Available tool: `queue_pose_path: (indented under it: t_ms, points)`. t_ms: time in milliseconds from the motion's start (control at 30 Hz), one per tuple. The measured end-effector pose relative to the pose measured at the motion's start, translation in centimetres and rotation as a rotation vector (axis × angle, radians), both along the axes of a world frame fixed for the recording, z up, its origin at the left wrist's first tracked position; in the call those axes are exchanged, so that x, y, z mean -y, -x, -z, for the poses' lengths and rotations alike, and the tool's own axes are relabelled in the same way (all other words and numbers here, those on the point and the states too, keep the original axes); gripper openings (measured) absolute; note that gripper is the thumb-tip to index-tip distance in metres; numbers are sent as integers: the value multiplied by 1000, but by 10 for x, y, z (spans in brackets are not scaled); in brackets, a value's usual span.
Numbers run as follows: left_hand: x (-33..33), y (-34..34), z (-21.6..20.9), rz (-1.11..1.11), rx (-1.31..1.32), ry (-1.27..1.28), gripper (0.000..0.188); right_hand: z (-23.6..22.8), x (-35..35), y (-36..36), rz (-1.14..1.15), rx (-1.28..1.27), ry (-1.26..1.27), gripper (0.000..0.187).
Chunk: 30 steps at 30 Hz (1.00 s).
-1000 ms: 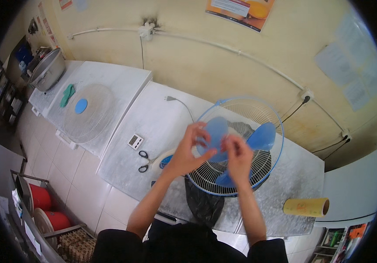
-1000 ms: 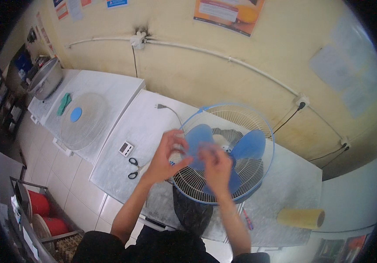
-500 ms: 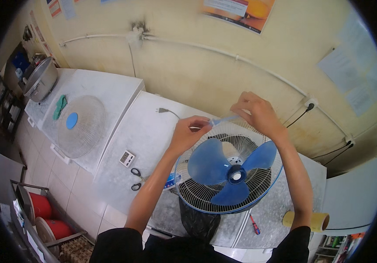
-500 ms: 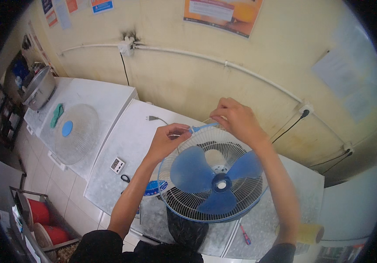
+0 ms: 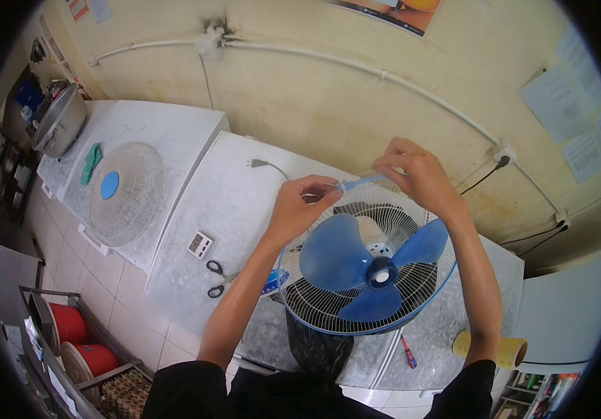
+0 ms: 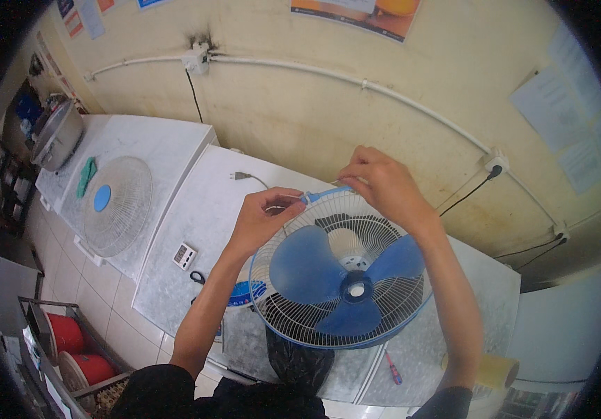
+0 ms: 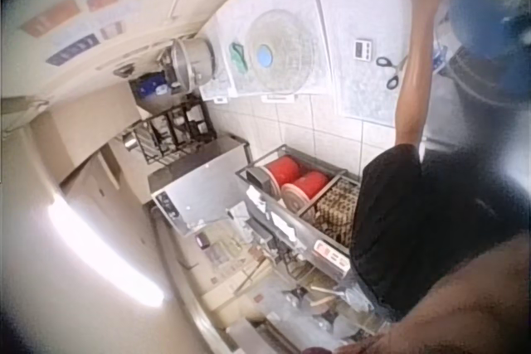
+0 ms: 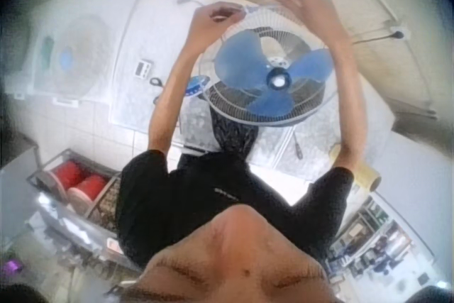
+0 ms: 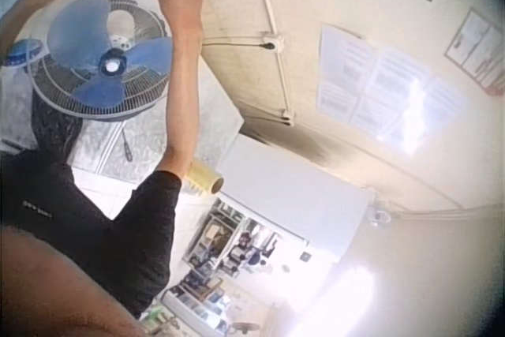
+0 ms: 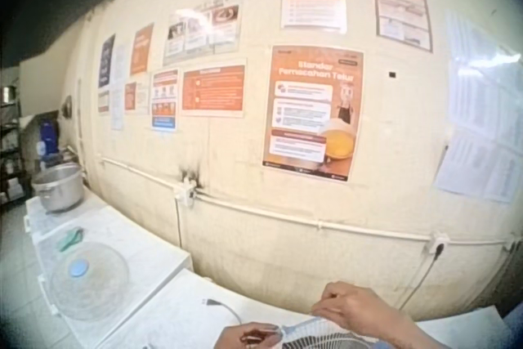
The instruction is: The person assembles a blue electric fan by attaching the front grille, securing it with a plastic tie, and wiping the blades with a green cloth. The person then attaches the rear grille and adjusts the fan's position on the counter.
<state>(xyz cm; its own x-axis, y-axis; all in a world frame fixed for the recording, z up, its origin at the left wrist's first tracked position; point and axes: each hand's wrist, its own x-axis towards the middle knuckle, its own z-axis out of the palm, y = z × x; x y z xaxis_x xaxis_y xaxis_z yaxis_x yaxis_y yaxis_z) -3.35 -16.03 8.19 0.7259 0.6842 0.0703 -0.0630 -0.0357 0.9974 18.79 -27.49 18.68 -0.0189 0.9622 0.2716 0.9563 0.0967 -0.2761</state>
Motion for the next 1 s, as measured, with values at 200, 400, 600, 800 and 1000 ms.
queue_pose_path:
  t_ms: [200,400,600,800,1000]
  points:
    - [0,1,2,15,40,22,31,-3,-5,4,-39,-25,21,14]
    - [0,2,2,10,37,7,31,-17,-4,0,26,-25,97,13]
    - [-1,1,4,18,29,14,30,-11,-5,-2,26,-3,70,14]
    - [0,1,3,13,45,3,30,-10,-7,2,6,-42,119,13]
    - [1,1,1,-6,35,4,28,-9,-8,1,28,-76,127,14]
